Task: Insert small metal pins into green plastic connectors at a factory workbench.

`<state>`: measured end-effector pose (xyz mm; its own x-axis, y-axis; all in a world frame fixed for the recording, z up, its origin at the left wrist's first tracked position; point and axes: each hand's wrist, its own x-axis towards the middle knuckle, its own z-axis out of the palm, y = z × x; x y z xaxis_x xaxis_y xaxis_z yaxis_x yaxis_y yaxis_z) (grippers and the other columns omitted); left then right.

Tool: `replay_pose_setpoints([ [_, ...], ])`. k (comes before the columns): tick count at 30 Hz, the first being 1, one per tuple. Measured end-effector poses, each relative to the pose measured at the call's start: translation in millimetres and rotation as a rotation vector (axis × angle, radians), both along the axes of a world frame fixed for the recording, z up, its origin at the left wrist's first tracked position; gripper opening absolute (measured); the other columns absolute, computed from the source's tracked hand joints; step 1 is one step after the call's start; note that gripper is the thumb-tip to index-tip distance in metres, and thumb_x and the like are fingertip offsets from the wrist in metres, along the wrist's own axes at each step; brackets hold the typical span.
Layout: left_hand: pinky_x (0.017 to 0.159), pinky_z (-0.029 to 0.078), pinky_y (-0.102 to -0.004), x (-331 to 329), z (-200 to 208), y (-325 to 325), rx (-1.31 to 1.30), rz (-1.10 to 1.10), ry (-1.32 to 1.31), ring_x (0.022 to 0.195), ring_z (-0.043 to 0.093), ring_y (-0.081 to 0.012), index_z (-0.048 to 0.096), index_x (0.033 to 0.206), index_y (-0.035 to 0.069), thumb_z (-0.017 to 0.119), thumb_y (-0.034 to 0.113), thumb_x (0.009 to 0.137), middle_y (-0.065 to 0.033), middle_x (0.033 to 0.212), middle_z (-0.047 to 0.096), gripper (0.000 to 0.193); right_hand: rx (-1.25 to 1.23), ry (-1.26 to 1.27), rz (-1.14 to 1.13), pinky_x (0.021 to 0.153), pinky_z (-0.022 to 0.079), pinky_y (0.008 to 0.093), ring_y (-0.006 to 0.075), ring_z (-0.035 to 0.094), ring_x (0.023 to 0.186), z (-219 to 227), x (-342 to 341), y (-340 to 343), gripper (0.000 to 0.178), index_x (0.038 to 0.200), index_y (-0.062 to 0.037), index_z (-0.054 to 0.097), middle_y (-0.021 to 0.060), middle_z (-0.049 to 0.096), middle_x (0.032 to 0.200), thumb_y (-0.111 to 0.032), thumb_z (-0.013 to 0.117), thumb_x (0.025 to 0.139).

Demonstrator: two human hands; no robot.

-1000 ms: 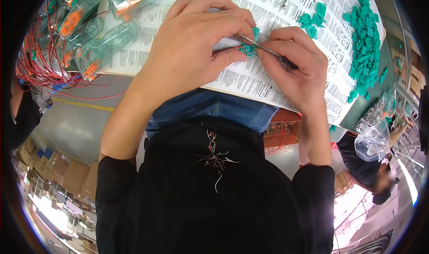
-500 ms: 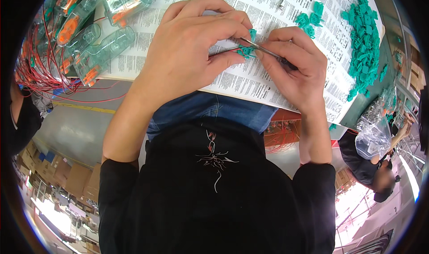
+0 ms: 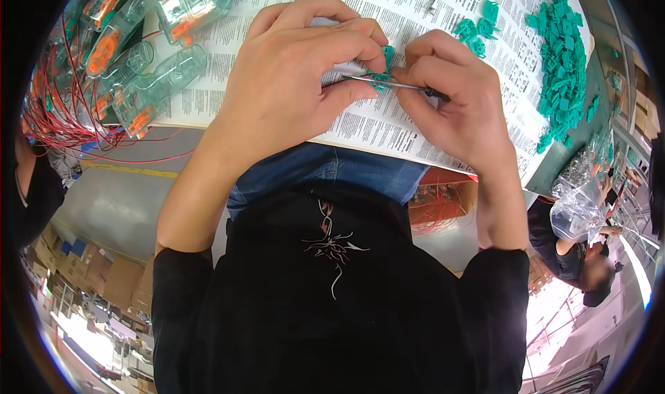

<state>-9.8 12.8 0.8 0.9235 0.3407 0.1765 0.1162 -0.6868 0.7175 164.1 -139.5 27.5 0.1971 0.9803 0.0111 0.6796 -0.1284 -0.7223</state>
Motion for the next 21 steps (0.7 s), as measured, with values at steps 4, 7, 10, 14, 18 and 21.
replay_pose_setpoints([
  [4,0.103,0.04,-0.0399,0,-1,0,0.009,-0.006,0.0,0.117,0.062,-0.0214,0.074,0.095,0.015,0.087,0.02,0.072,0.0072,0.114,0.076,0.027,-0.121,0.068,0.058,0.066,0.048,0.0257,0.0139,0.061,0.075,4,8,10,0.013,0.083,0.0003,0.067,0.0047,0.063,0.089,0.006,0.078,0.077],
  [7,0.104,0.04,-0.0403,1,-2,1,0.018,0.013,-0.008,0.117,0.062,-0.0218,0.074,0.095,0.015,0.086,0.021,0.073,0.0072,0.113,0.076,0.026,-0.028,0.302,-0.101,0.061,0.049,0.0301,0.0211,0.063,0.068,-8,8,12,0.012,0.081,-0.001,0.068,0.0072,0.065,0.081,-0.001,0.078,0.074],
  [10,0.104,0.04,-0.0406,1,-3,0,0.01,0.012,-0.017,0.117,0.062,-0.0218,0.074,0.095,0.014,0.087,0.021,0.073,0.0072,0.113,0.076,0.026,-0.099,0.272,-0.064,0.061,0.044,0.0257,0.011,0.057,0.072,-3,6,9,0.013,0.08,0.0004,0.063,0.0023,0.061,0.081,0.002,0.076,0.078],
  [14,0.104,0.04,-0.0406,0,-3,0,0.017,0.015,-0.019,0.117,0.062,-0.0219,0.074,0.095,0.014,0.087,0.021,0.073,0.0071,0.112,0.076,0.027,-0.174,0.267,-0.064,0.06,0.046,0.0271,0.0114,0.058,0.068,1,5,14,0.012,0.08,0.0016,0.066,0.0047,0.063,0.075,-0.002,0.077,0.077],
  [18,0.105,0.04,-0.0411,-1,-3,0,0.02,0.011,-0.027,0.117,0.063,-0.0223,0.074,0.095,0.013,0.087,0.02,0.073,0.0064,0.113,0.077,0.026,-0.33,0.324,-0.087,0.058,0.047,0.0282,0.0114,0.059,0.063,7,13,24,0.013,0.08,0.0025,0.069,0.0059,0.064,0.068,-0.006,0.078,0.076],
  [21,0.105,0.041,-0.0418,-2,-3,-1,0.013,0.024,-0.04,0.118,0.064,-0.0226,0.073,0.094,0.012,0.086,0.019,0.073,0.0055,0.114,0.077,0.025,-0.394,0.374,-0.092,0.056,0.046,0.0275,0.0093,0.057,0.062,7,14,25,0.013,0.08,0.003,0.07,0.0046,0.064,0.067,-0.008,0.077,0.076],
])
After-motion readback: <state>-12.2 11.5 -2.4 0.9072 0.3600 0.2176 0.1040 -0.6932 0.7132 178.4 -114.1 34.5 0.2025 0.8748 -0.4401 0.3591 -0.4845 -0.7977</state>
